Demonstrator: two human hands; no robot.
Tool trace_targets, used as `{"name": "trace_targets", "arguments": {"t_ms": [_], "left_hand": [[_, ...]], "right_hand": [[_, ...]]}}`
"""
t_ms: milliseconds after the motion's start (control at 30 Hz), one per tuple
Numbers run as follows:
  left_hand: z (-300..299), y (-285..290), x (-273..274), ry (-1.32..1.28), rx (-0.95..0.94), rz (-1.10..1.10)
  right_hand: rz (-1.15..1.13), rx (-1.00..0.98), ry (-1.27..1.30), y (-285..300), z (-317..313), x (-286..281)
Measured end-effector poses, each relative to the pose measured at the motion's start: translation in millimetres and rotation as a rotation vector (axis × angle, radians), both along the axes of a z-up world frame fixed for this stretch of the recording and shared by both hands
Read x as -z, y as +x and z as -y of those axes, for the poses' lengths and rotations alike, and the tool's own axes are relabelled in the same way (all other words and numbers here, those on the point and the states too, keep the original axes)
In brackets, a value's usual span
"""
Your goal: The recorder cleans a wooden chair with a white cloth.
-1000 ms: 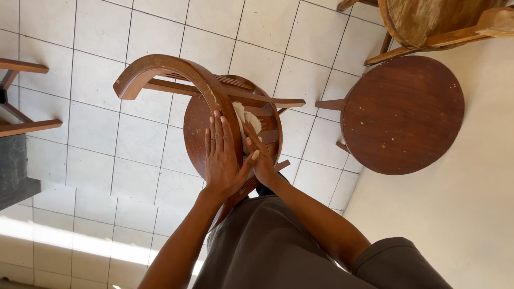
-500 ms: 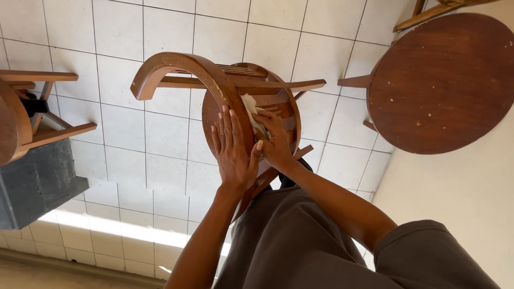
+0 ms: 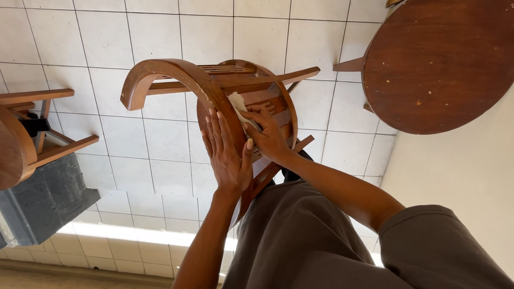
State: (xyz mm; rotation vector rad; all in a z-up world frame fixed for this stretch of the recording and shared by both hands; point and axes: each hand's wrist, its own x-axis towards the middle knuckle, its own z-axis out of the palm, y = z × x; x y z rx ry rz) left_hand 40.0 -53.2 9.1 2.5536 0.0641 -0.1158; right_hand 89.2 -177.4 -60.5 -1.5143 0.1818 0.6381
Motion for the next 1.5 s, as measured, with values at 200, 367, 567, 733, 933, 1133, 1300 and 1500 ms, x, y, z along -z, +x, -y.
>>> {"name": "trace_targets", "arguments": {"t_ms": [200,367,567,733,933,1133,1300,1500], "left_hand": [[4,3,-5,0.001,-0.019,-0.025],[2,1,2,-0.004,-0.025,-0.008],[-2,0,-2,-0.014,-0.034,-0.018],[-3,0,2,0.018,-0.035,-0.024],[-4,0,3,0.003,-0.054,0.001],[-2,1,2,-0.042,-0.051,0.026],[-1,2,2,-0.039,-0.057,0.010],[-1,0,3,-0.066,-0.060,0.000]], "right_hand": [[-0.002,0.248,-0.261,-16,22,143],[-0.043,0.194,-0.358,-5,22,158],[0.279,0.079,0.104,-14,-2,41],[0.087,0.243,0.178,-37,22,178],[-0.173,0.355,0.095,-9,1,79],[0.490,0.128,0.072,-13,2,88],[0.554,0.190,-0.508,-15,37,187],[0.090,0.183,0.010,-13,-14,45]]}}
